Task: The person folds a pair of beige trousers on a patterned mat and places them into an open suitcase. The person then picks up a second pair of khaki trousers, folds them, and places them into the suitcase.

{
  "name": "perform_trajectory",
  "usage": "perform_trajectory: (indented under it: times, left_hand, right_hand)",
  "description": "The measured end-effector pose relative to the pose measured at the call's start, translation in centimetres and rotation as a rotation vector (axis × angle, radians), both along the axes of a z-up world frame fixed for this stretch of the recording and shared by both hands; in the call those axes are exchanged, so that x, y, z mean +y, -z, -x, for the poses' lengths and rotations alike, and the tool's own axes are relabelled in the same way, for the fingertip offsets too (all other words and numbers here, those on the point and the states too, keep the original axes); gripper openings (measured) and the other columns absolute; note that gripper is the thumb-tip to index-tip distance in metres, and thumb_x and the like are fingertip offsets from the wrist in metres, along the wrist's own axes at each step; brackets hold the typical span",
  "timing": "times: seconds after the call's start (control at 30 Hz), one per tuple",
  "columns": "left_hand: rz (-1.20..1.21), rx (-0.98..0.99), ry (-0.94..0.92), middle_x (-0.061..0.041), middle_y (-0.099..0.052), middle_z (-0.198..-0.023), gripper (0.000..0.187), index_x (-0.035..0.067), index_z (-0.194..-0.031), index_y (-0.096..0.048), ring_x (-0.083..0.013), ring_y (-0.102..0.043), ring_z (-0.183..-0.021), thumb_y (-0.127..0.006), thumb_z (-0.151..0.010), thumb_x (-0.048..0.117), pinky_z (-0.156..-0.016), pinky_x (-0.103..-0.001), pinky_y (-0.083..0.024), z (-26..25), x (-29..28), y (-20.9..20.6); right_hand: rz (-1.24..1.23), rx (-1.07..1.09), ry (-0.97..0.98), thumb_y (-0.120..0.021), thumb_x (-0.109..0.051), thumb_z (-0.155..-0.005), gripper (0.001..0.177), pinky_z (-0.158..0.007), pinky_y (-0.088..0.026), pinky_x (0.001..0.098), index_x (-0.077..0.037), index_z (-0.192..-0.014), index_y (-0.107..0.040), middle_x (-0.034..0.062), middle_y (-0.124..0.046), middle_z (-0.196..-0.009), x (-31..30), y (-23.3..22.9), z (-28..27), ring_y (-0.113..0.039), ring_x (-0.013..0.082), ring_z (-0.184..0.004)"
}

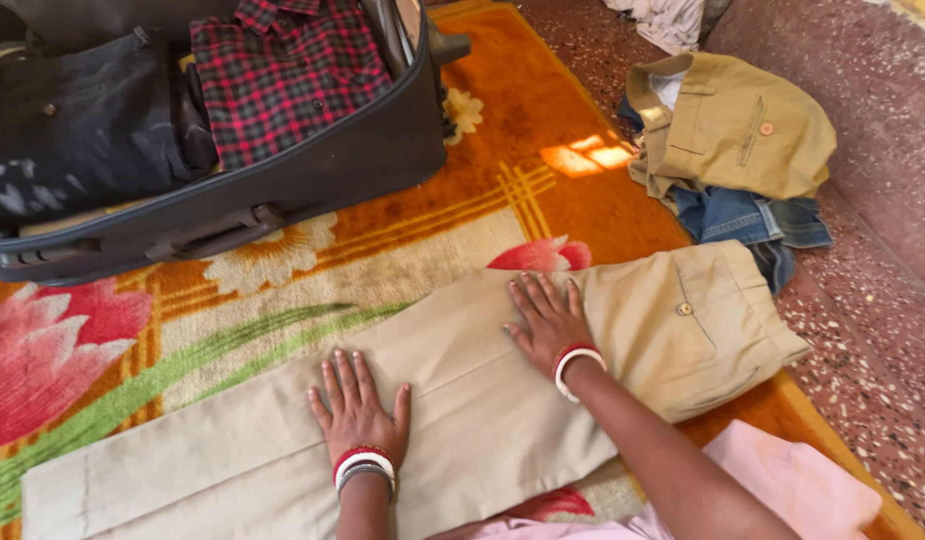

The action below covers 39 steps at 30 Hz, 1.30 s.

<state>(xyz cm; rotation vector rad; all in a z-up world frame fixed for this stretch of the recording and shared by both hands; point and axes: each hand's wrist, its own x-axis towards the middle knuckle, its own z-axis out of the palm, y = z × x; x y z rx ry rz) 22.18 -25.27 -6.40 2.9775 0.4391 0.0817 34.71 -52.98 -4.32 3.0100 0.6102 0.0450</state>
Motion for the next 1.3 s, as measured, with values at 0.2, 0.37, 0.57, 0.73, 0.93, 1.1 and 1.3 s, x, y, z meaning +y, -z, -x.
perform_trajectory:
  times: [0.2, 0.37, 0.57, 0.73, 0.93, 1.1, 1.3]
  left_hand:
    - [-0.010, -0.172, 0.041, -0.011, -0.009, -0.167, 0.089, 0.009, -0.157, -0.016, -0.0285, -0.001, -0.154, -0.032, -0.091, 0.067, -0.121, -0.053, 0.002, -0.4, 0.6, 1.9]
    - [-0.021, -0.184, 0.037, -0.013, -0.009, -0.168, 0.088, 0.008, -0.159, -0.017, -0.0322, -0.002, -0.155, -0.035, -0.092, 0.064, -0.120, -0.056, -0.001, -1.0, 0.4, 2.9]
    - [0.063, 0.079, 0.051, -0.007, -0.018, -0.174, 0.083, 0.018, -0.163, -0.025, -0.0271, -0.011, -0.162, -0.045, -0.092, 0.055, -0.129, -0.050, -0.013, -2.2, -8.7, 1.3]
    - [0.094, 0.057, 0.332, -0.006, -0.009, -0.168, 0.082, 0.015, -0.160, -0.016, -0.0285, -0.002, -0.154, -0.035, -0.095, 0.062, -0.121, -0.056, 0.000, -1.4, -18.3, -0.4]
    - [0.062, 0.164, 0.354, -0.003, -0.008, -0.169, 0.079, 0.015, -0.160, -0.014, -0.0255, 0.000, -0.155, -0.031, -0.097, 0.061, -0.122, -0.052, 0.003, -0.7, -18.9, -1.6]
    - [0.039, 0.017, 0.379, -0.005, -0.012, -0.167, 0.078, 0.013, -0.158, -0.017, -0.0266, -0.003, -0.153, -0.032, -0.097, 0.060, -0.121, -0.053, 0.002, -0.8, -19.0, -1.0]
    - [0.035, 0.096, 0.362, -0.005, -0.013, -0.167, 0.079, 0.013, -0.158, -0.018, -0.0265, -0.004, -0.154, -0.033, -0.096, 0.060, -0.121, -0.054, 0.001, -0.8, -19.0, -0.6]
  right_hand:
    - [-0.105, 0.072, -0.119, -0.043, -0.048, -0.100, 0.068, -0.120, -0.014, 0.0527, -0.014, -0.157, -0.029, 0.0106, -0.027, -0.163, -2.7, -2.5, -0.9, -0.022, 0.0294, -0.151]
    - [-0.272, -0.011, -0.014, -0.063, -0.033, -0.091, 0.059, -0.120, -0.029, 0.0473, -0.008, -0.143, -0.053, 0.0127, -0.054, -0.147, -12.2, -4.3, 0.5, -0.044, 0.0293, -0.143]
    - [-0.258, -0.235, 0.453, -0.067, -0.034, -0.091, 0.055, -0.113, -0.045, 0.0442, -0.003, -0.136, -0.059, 0.0194, -0.064, -0.137, -25.7, -5.4, 2.4, -0.060, 0.0371, -0.128]
    - [-0.458, 0.117, 0.806, -0.065, -0.051, -0.091, 0.069, -0.104, -0.048, 0.0492, -0.007, -0.143, -0.056, 0.0245, -0.064, -0.133, -30.4, -4.0, 1.5, -0.063, 0.0427, -0.122]
    - [-0.472, 0.151, 0.946, -0.064, -0.062, -0.089, 0.076, -0.106, -0.045, 0.0500, -0.007, -0.140, -0.057, 0.0279, -0.061, -0.134, -30.7, -2.8, -0.4, -0.058, 0.0447, -0.124]
    - [-0.507, 0.146, 0.927, -0.065, -0.064, -0.088, 0.082, -0.108, -0.046, 0.0485, 0.004, -0.133, -0.061, 0.0313, -0.063, -0.132, -30.6, -2.6, -0.7, -0.061, 0.0458, -0.124]
    - [-0.479, 0.147, 0.856, -0.071, -0.065, -0.086, 0.083, -0.099, -0.051, 0.0475, 0.010, -0.121, -0.063, 0.0326, -0.066, -0.121, -31.2, -3.9, -0.9, -0.066, 0.0449, -0.114]
